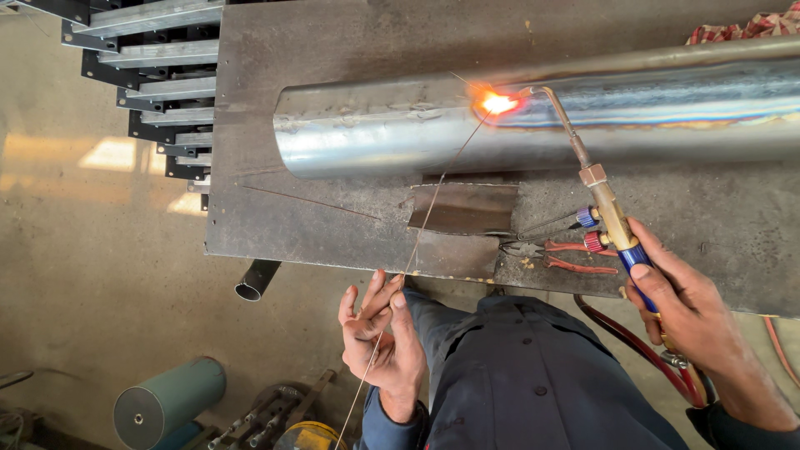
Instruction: The person brazes the longitudinal seam of a large galvanized metal duct resting on a steel workbench. They hold an oxy-fuel torch in one hand and feed a filler wire along the glowing seam with the other, moving steadily along the joint with sparks flying, briefly pausing and repositioning before continuing the weld.
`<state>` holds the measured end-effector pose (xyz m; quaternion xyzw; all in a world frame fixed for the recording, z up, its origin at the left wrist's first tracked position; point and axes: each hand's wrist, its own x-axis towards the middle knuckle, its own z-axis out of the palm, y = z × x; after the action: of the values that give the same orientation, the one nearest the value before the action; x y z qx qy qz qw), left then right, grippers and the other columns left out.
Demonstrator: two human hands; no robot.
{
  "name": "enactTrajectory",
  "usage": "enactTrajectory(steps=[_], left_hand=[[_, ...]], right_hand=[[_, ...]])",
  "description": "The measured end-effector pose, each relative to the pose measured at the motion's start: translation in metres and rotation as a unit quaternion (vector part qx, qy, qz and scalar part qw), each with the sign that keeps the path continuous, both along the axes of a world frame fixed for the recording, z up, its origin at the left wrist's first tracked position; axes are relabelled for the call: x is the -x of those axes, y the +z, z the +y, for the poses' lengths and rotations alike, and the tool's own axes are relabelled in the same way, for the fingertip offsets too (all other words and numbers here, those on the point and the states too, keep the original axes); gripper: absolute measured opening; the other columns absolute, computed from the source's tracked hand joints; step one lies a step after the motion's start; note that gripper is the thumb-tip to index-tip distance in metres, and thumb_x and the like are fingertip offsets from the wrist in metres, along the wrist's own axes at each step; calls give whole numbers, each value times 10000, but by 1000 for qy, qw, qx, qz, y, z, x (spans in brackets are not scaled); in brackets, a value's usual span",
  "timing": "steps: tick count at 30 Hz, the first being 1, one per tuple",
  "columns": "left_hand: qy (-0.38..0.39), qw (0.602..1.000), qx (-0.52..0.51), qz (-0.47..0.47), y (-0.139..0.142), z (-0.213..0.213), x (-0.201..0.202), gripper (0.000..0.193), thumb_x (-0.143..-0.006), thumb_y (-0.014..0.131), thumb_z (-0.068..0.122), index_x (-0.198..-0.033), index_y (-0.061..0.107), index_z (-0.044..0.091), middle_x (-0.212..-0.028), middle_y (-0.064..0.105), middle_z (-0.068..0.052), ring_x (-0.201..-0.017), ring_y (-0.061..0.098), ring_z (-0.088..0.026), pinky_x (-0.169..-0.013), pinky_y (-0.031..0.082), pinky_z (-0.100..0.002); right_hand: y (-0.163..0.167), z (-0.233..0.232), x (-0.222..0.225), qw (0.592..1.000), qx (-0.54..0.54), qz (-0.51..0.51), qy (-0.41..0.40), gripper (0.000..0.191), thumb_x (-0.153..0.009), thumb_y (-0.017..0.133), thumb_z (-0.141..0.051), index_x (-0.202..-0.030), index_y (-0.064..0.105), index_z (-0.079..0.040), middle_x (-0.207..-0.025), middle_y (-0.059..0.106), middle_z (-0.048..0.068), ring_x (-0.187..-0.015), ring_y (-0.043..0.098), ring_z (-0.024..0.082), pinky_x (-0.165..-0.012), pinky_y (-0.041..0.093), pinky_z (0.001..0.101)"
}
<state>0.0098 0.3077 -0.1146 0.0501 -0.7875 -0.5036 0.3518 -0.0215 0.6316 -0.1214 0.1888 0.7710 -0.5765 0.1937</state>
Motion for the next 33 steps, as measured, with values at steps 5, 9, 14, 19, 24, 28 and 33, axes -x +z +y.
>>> enactTrajectory(steps=[5,9,14,19,24,28,33], left_hand=[[20,1000,1,1,0,-1,0,256,-988,659,-28,-912,430,58,-1039,773,-238,-1256,700,-301,-1287,269,-474],[12,1000,-8,0,-1,-1,0,247,-991,655,-23,-921,428,48,-1046,772,-240,-1247,701,-300,-1282,267,-475],[7,1000,-4,-3,-1,-3,2,234,-986,651,-30,-926,438,44,-1046,770,-246,-1255,696,-312,-1280,267,-478],[6,1000,-7,2,-1,-3,2,255,-991,657,-28,-921,425,51,-1050,770,-240,-1254,702,-307,-1287,267,-473],[15,1000,0,3,-2,-3,4,253,-988,664,-24,-918,433,53,-1043,773,-235,-1254,699,-305,-1288,272,-471],[11,1000,-4,4,-2,-3,3,244,-988,658,-24,-918,436,51,-1046,772,-237,-1248,701,-304,-1285,269,-472],[18,1000,-7,2,-3,-3,4,252,-994,660,-22,-918,432,54,-1050,772,-235,-1254,704,-301,-1288,276,-473]], right_hand=[[12,-9,6,1000,-9,-23,-9,598,-1034,509,-209,-1622,421,-283,-709,505,64,-478,407,127,-390,391,316],[15,-12,9,1000,2,-7,1,616,-1014,492,-184,-1619,410,-267,-722,507,58,-505,419,108,-386,404,308],[12,-12,8,1000,-4,-14,-9,625,-1005,485,-172,-1618,413,-274,-719,503,62,-495,413,113,-392,395,308],[9,-9,5,999,-6,-38,-17,600,-1036,514,-215,-1624,426,-293,-702,493,67,-469,391,128,-395,368,314],[7,-8,6,1000,5,-11,5,603,-1057,504,-195,-1647,408,-279,-717,503,67,-475,415,130,-393,393,316],[9,-11,8,999,-1,-33,-9,602,-1034,507,-219,-1624,413,-289,-702,496,63,-474,412,134,-400,392,319],[11,-13,11,1000,2,-31,-3,604,-1034,509,-222,-1627,409,-280,-704,498,65,-487,414,135,-400,398,323]])
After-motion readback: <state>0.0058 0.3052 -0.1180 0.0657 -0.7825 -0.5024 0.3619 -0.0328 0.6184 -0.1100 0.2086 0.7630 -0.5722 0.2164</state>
